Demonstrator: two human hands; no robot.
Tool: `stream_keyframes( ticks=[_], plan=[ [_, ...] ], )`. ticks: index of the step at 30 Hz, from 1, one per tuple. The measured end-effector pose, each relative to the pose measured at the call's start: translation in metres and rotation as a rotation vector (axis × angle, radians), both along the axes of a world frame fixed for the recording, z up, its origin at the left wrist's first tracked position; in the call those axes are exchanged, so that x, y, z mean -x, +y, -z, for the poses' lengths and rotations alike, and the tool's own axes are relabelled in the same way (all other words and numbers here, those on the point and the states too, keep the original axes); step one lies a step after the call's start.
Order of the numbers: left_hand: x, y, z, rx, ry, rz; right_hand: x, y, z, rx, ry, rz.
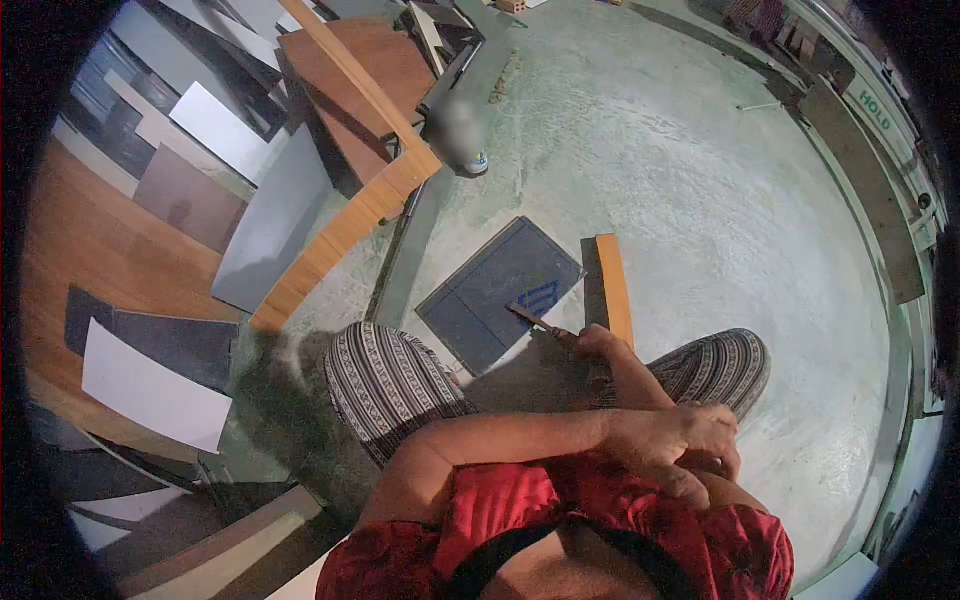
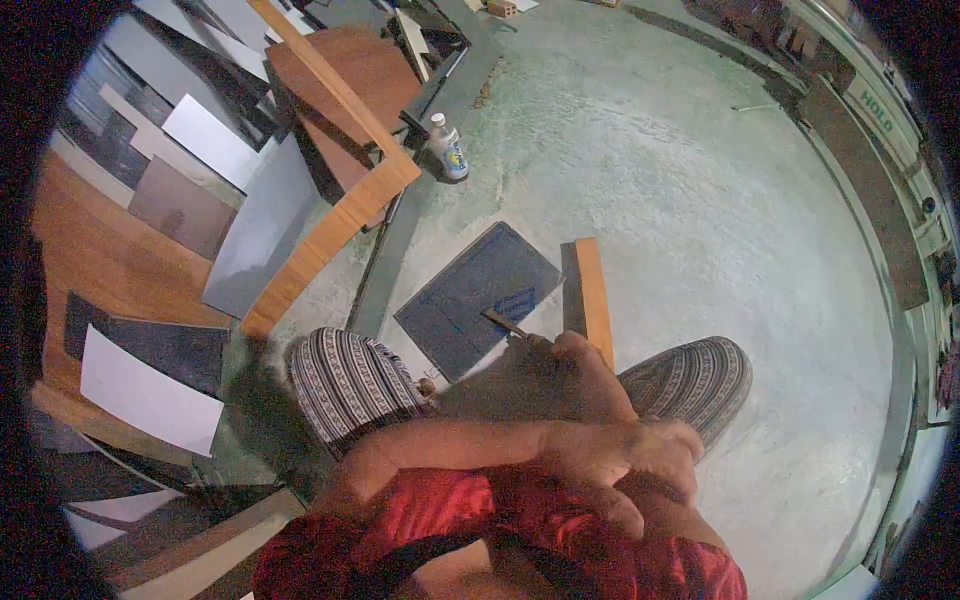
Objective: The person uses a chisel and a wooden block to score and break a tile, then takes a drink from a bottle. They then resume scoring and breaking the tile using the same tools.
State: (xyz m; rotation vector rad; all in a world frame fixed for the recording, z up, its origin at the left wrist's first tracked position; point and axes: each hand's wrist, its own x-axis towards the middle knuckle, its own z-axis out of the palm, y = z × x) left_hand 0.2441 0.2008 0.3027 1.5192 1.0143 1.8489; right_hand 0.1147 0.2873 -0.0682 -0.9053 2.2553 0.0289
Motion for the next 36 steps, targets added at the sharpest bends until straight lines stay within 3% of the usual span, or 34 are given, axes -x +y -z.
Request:
stream_keyframes(
  ticks=[2, 4, 6, 8, 10, 12, 14, 16, 18, 21, 22, 24, 25, 27, 30, 34, 36],
  plan=[
    [-0.002, 0.002, 0.008, -0.055, 0.066, -0.026, 0.000, 0.004, 0.005, 0.025, 0.080, -0.056],
    [0.008, -0.007, -0.005, 0.157, -0.035, 0.191, -0.005, 0.001, -0.012, 0.051, 0.163, -0.109],
    [0.019, -0.008, -0.002, 0.248, 0.053, 0.228, -0.015, -0.008, -0.044, -0.032, 0.013, 0.202],
    [0.021, -0.006, 0.000, 0.339, 0.142, 0.265, -0.013, -0.005, -0.046, 0.006, -0.039, 0.320],
    [0.013, -0.005, 0.002, 0.117, 0.062, 0.035, -0.008, -0.001, -0.030, 0.050, -0.096, 0.437],
    [0.002, -0.001, 0.004, 0.064, 0.092, -0.006, -0.004, 0.000, -0.016, -0.016, 0.135, -0.214],
    [0.000, -0.001, 0.005, 0.007, 0.123, -0.048, -0.003, 0.001, -0.013, 0.006, 0.094, -0.184],
    [0.007, -0.008, -0.006, 0.123, 0.024, 0.121, -0.008, -0.002, -0.033, 0.027, 0.056, -0.153],
    [0.016, -0.009, -0.003, 0.194, 0.085, 0.167, -0.018, -0.009, -0.075, 0.028, -0.056, 0.264],
    [0.025, -0.012, -0.006, 0.245, 0.156, 0.175, -0.003, 0.009, 0.031, 0.102, -0.011, 0.152],
    [0.026, -0.012, -0.007, 0.227, 0.168, 0.136, -0.006, 0.004, 0.006, 0.102, -0.011, 0.152],
    [0.018, -0.006, -0.001, 0.170, 0.116, 0.097, -0.016, -0.013, -0.081, -0.035, -0.155, 0.532],
    [0.014, -0.004, 0.002, 0.112, 0.065, 0.059, -0.014, -0.010, -0.062, -0.034, -0.158, 0.533],
    [0.008, -0.003, 0.004, 0.138, 0.084, 0.073, -0.009, -0.005, -0.033, -0.009, -0.021, 0.070],
    [0.005, -0.001, 0.000, 0.140, 0.052, 0.099, -0.010, -0.001, -0.028, 0.016, 0.022, 0.012],
    [0.015, 0.000, 0.002, 0.118, 0.211, 0.096, -0.016, -0.003, -0.047, 0.054, 0.082, -0.076],
    [0.017, 0.001, 0.003, 0.128, 0.242, 0.113, -0.017, -0.006, -0.059, 0.071, -0.205, 0.591]
  ],
)
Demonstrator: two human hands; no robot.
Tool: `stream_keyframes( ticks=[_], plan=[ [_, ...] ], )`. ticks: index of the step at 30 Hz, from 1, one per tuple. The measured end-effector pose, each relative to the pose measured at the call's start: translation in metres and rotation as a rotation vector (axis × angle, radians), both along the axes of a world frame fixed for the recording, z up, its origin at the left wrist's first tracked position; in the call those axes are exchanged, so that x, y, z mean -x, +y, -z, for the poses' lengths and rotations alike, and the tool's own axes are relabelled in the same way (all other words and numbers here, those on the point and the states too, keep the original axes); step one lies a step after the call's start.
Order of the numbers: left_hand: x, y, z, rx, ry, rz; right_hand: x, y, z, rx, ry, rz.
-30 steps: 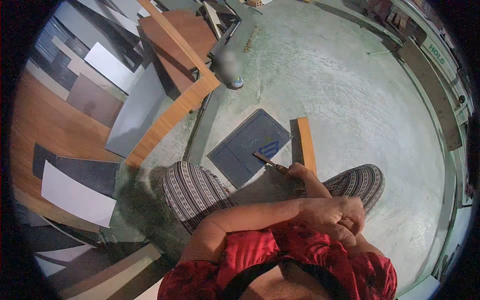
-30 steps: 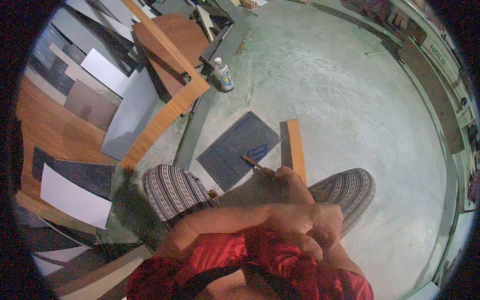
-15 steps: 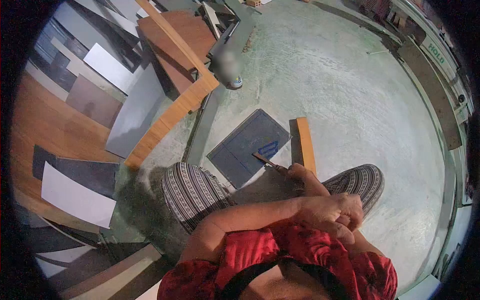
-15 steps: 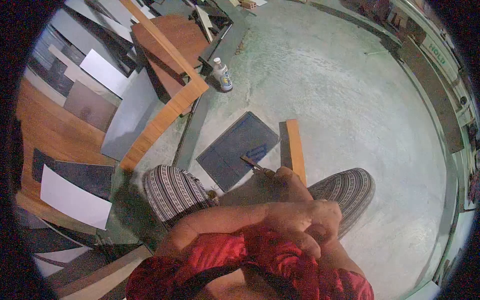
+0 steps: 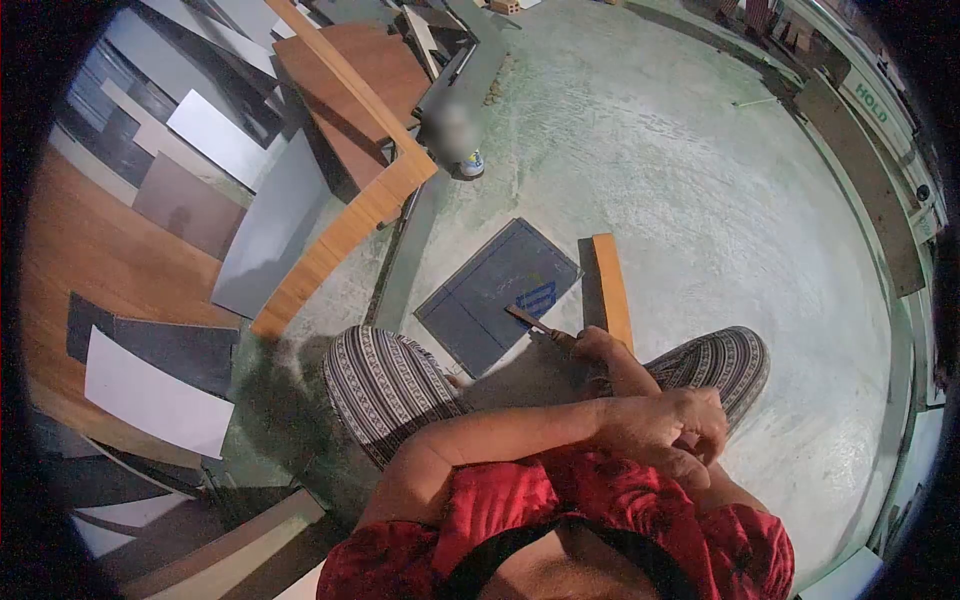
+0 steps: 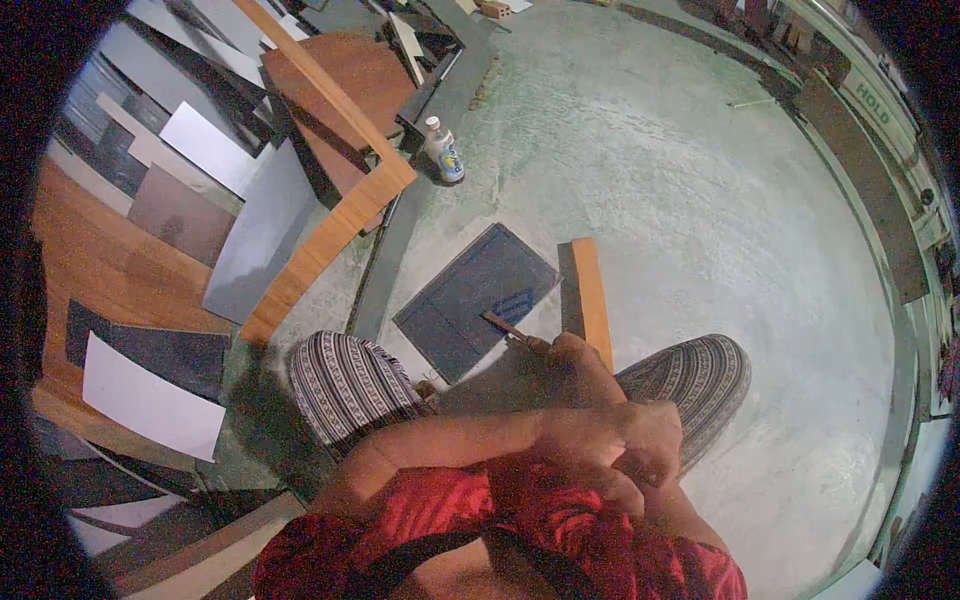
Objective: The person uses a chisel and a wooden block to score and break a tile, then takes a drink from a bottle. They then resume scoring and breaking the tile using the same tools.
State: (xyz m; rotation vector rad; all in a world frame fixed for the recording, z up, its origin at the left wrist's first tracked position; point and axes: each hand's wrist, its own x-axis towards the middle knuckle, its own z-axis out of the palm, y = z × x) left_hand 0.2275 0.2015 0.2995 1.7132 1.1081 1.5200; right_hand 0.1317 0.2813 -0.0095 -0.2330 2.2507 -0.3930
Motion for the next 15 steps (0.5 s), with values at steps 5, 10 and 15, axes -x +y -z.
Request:
stream_keyframes(
  ticks=[5, 10, 15],
  plan=[
    [-0.025, 0.008, 0.004, -0.169, -0.283, -0.208, -0.004, -0.005, -0.020, -0.054, -0.046, 0.134],
    [-0.008, -0.002, -0.012, -0.033, -0.202, -0.050, 0.004, -0.002, 0.005, -0.204, 0.216, -0.784],
    [0.004, 0.002, 0.014, 0.009, -0.106, -0.098, -0.004, -0.005, -0.007, -0.050, -0.037, 0.285]
  ],
)
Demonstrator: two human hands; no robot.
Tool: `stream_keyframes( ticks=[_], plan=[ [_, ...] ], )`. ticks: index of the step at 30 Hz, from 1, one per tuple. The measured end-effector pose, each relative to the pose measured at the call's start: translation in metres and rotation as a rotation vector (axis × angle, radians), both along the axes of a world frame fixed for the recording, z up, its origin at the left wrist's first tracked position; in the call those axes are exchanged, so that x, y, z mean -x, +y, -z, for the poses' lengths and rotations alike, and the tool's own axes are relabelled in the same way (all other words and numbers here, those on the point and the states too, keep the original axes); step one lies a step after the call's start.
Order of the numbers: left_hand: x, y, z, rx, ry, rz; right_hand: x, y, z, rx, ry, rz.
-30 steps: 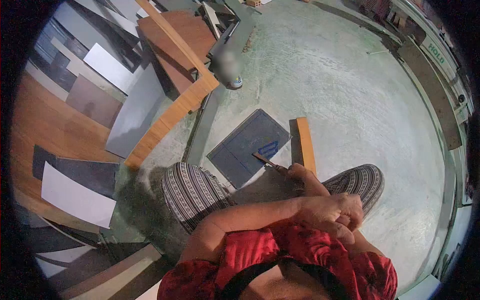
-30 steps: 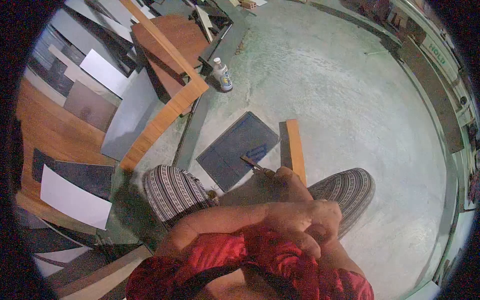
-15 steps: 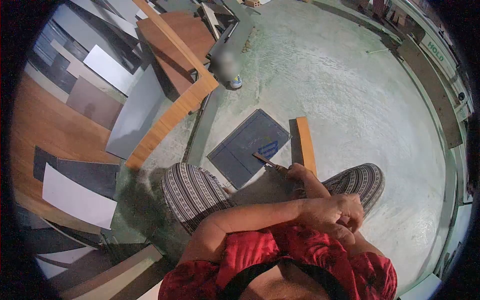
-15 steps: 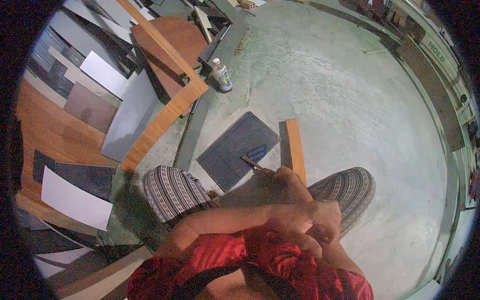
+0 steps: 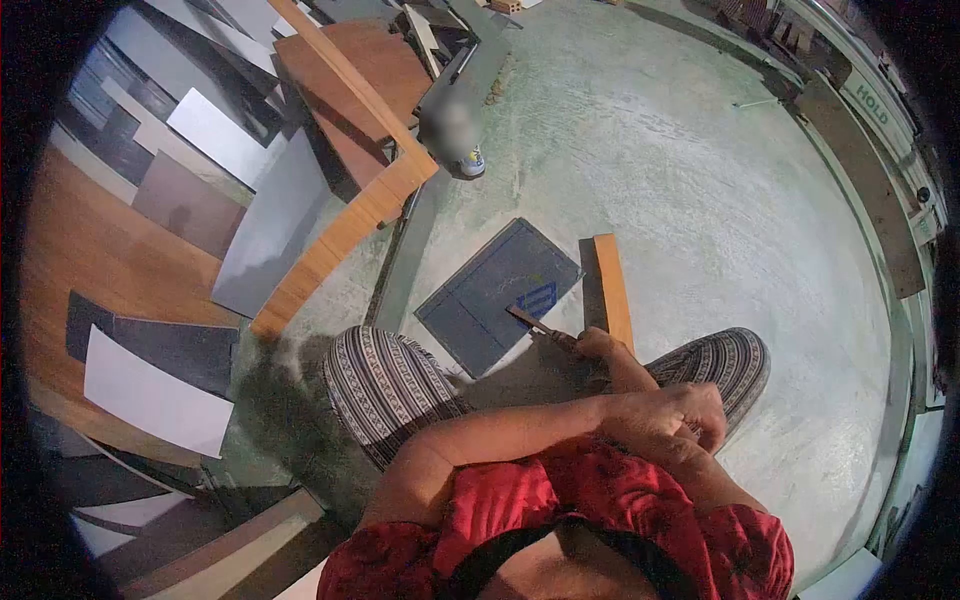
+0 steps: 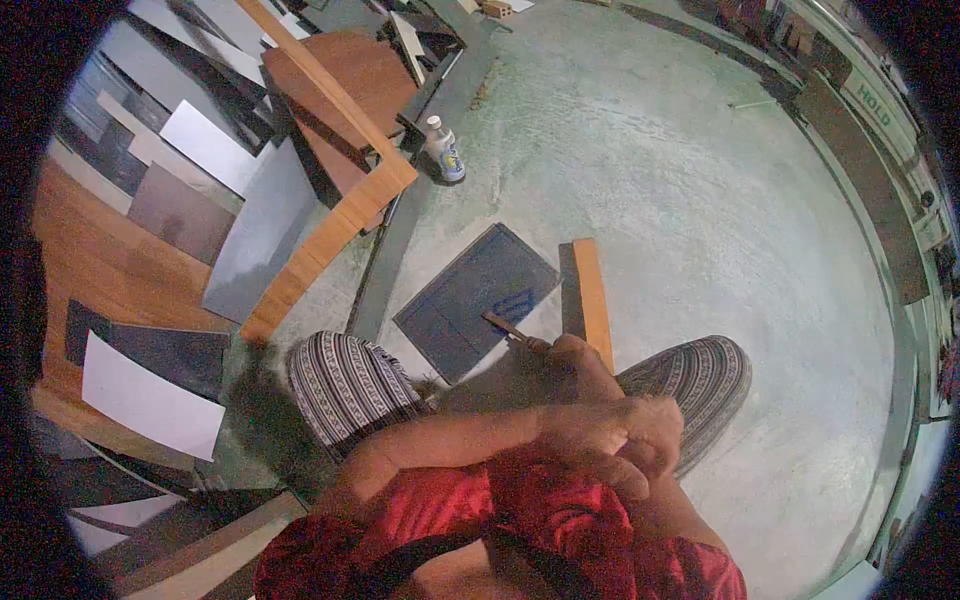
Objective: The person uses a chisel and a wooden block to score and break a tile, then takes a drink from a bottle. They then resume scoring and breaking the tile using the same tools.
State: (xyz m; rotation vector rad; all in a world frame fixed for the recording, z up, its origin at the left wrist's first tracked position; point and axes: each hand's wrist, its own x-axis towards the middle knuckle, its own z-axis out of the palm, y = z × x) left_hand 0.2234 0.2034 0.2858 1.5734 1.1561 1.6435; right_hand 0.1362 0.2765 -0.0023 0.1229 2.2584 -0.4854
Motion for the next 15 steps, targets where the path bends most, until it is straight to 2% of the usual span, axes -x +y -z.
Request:
stream_keyframes(
  ticks=[1, 3, 4, 6, 10, 12, 13, 15],
  plan=[
    [-0.003, 0.000, -0.006, 0.001, -0.001, 0.000, 0.002, 0.005, 0.019, 0.001, -0.001, 0.000],
    [-0.011, 0.000, -0.017, -0.086, -0.044, -0.043, 0.005, 0.009, 0.054, 0.167, 0.002, 0.037],
    [-0.013, 0.000, -0.016, -0.085, -0.045, -0.043, 0.005, 0.006, 0.035, 0.167, 0.002, 0.037],
    [-0.016, 0.003, -0.013, -0.092, -0.023, 0.029, 0.008, 0.006, -0.002, 0.000, 0.005, -0.423],
    [-0.010, 0.002, -0.011, -0.038, -0.001, 0.015, 0.010, 0.010, 0.050, -0.033, -0.006, -0.373],
    [-0.001, 0.002, -0.009, 0.076, 0.019, 0.197, 0.011, 0.012, 0.071, -0.057, -0.015, -0.345],
    [-0.001, 0.000, -0.008, 0.075, 0.020, 0.197, 0.009, 0.010, 0.053, -0.058, -0.015, -0.345],
    [0.000, -0.004, -0.008, 0.067, -0.003, 0.013, 0.003, -0.002, -0.010, -0.021, -0.033, -0.259]
  ],
)
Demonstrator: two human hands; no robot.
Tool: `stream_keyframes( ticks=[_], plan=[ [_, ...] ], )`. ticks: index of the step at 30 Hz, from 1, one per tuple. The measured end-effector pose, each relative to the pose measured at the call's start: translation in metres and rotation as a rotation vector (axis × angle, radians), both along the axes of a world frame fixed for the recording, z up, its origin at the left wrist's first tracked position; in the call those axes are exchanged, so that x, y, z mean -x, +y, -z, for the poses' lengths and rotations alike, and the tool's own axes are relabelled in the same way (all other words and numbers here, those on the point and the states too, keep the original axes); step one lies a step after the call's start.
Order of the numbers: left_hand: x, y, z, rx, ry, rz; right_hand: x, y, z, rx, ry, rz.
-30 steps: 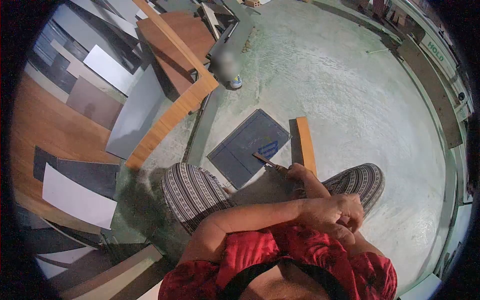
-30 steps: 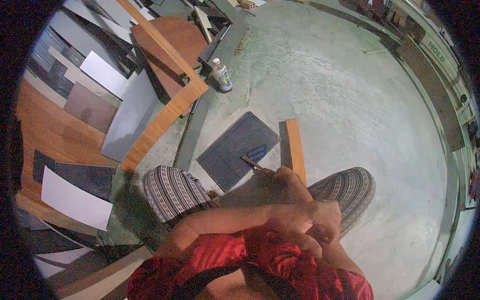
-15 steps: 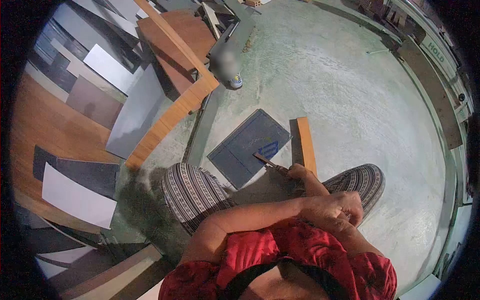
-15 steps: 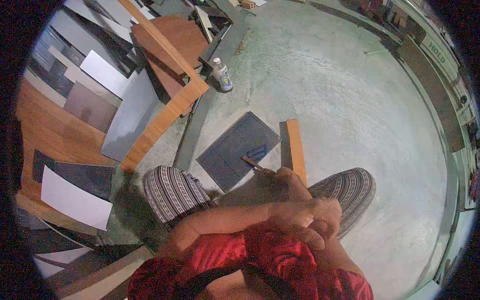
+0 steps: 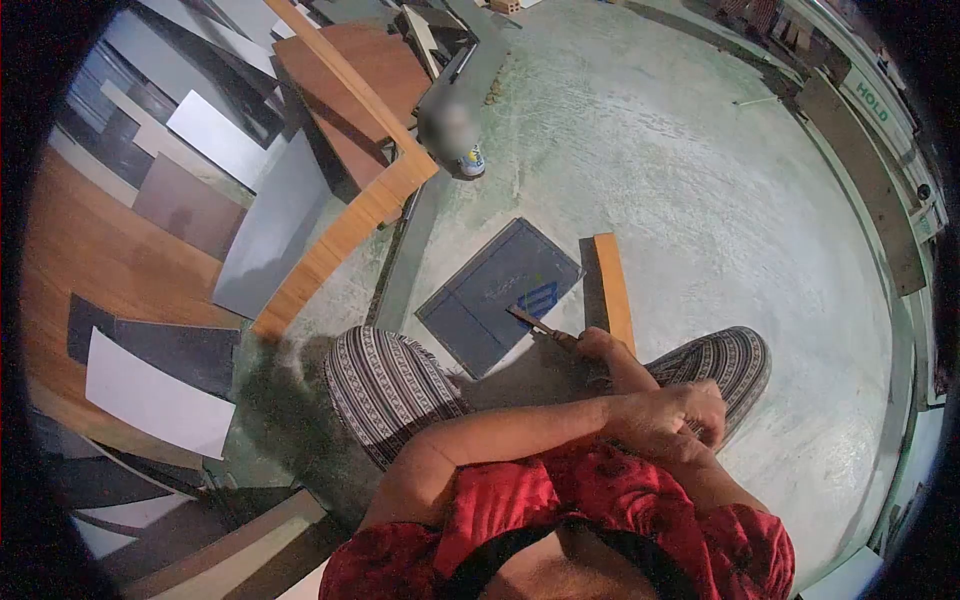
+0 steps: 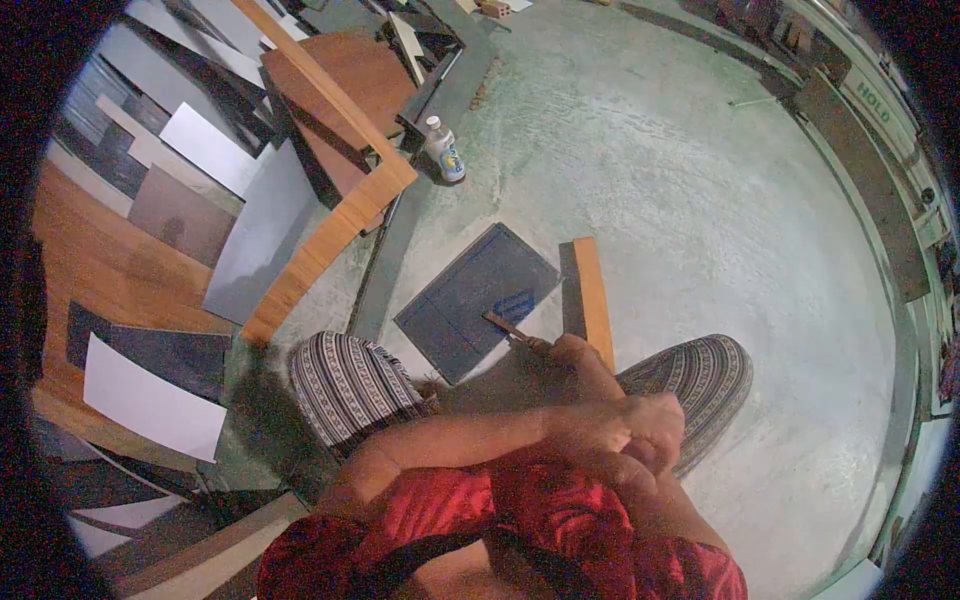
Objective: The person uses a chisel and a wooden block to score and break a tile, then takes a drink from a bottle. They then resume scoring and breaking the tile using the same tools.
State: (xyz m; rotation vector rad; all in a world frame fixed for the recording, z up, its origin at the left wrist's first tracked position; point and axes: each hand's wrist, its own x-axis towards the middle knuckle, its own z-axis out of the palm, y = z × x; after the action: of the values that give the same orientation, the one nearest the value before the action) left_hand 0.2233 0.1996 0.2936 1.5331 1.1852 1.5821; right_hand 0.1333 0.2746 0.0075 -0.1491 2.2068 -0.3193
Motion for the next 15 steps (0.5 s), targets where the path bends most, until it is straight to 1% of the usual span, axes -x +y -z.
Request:
stream_keyframes(
  ticks=[1, 2, 3, 4, 6, 7, 9, 10, 11, 12, 13, 14, 15],
  plan=[
    [-0.003, 0.001, -0.003, 0.001, 0.000, -0.001, -0.011, 0.028, 0.049, 0.001, 0.000, -0.001],
    [-0.009, 0.003, -0.008, -0.072, -0.035, -0.002, -0.005, 0.036, 0.096, 0.044, 0.026, -0.090],
    [-0.013, 0.004, -0.011, -0.146, -0.070, -0.004, 0.010, 0.015, 0.099, 0.087, 0.053, -0.179],
    [-0.017, 0.004, -0.010, -0.144, -0.071, -0.004, 0.008, 0.016, 0.099, 0.088, 0.053, -0.179],
    [-0.021, 0.005, -0.008, -0.161, -0.023, 0.027, 0.004, 0.020, 0.092, 0.077, 0.040, 0.006],
    [-0.020, 0.006, -0.007, -0.168, -0.041, 0.045, 0.008, 0.018, 0.086, 0.076, 0.042, 0.005],
    [-0.016, 0.006, -0.006, -0.150, 0.004, 0.022, 0.012, 0.011, 0.079, -0.024, -0.007, -0.180],
    [-0.013, 0.006, -0.007, -0.132, 0.049, -0.002, 0.009, 0.007, 0.065, -0.024, -0.006, -0.180],
    [-0.009, 0.004, -0.008, -0.133, 0.049, -0.002, 0.001, 0.003, 0.038, -0.031, -0.018, -0.012],
    [-0.005, 0.001, -0.010, -0.059, 0.021, 0.017, -0.004, 0.001, 0.021, -0.037, -0.028, 0.156],
    [-0.002, 0.000, -0.011, 0.014, -0.006, 0.036, -0.001, 0.006, 0.045, -0.038, -0.028, 0.156],
    [-0.003, 0.001, -0.011, 0.014, -0.005, 0.036, 0.006, 0.016, 0.098, -0.021, 0.106, -0.185],
    [-0.006, 0.002, -0.012, -0.070, -0.060, 0.013, 0.010, 0.026, 0.135, -0.003, 0.239, -0.527]
  ],
)
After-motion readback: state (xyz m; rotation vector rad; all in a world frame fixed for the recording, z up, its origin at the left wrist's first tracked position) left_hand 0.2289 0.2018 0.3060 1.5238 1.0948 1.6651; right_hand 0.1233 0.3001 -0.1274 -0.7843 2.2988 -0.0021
